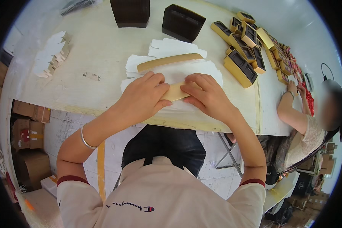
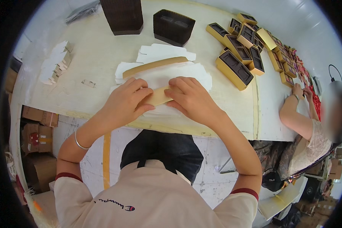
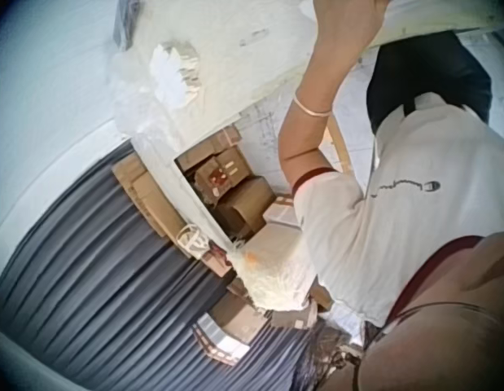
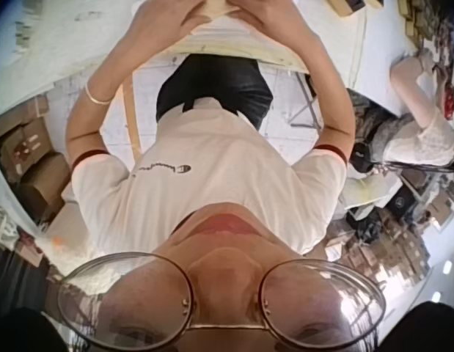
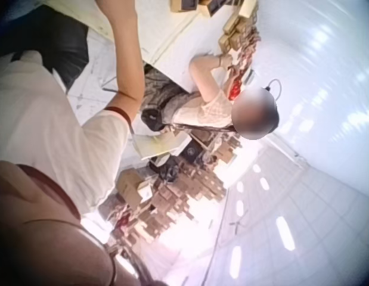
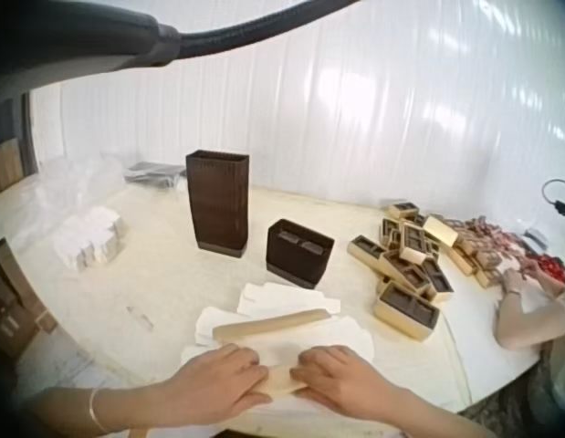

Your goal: The person folds flat white cardboard pieces into rectangular boxes and inserts dark rectangular inserts into them. The person repeats this process multiple times, stacking the completed boxes on the table.

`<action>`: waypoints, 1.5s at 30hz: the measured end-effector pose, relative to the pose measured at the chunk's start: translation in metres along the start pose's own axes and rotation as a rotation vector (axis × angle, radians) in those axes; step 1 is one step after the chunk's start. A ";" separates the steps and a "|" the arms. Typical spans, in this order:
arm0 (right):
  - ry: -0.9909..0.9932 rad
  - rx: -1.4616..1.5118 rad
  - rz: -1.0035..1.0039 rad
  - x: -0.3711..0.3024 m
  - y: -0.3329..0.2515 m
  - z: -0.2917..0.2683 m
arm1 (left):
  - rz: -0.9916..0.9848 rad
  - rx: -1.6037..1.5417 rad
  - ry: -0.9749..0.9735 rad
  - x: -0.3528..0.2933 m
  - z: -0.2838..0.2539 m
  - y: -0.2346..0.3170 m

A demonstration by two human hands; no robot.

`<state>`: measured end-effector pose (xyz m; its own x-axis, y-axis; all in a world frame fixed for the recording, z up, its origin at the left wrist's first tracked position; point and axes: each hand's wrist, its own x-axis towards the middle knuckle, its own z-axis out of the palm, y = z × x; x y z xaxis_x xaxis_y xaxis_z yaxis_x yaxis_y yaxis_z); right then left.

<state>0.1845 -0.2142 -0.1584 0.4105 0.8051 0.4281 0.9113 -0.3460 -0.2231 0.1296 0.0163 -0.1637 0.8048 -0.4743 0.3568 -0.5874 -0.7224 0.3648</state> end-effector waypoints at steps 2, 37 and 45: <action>0.000 -0.020 -0.042 0.000 0.003 0.002 | 0.019 0.063 -0.048 0.001 -0.003 0.001; 0.069 0.343 0.173 -0.009 -0.019 0.007 | -0.003 -0.580 -0.287 0.012 -0.022 -0.014; -0.057 0.516 0.543 0.014 -0.038 0.003 | -0.163 -0.477 -0.263 0.025 -0.010 0.001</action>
<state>0.1557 -0.1883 -0.1465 0.7828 0.6146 0.0978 0.4451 -0.4432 -0.7781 0.1481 0.0082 -0.1460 0.8462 -0.5294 0.0597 -0.3782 -0.5179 0.7673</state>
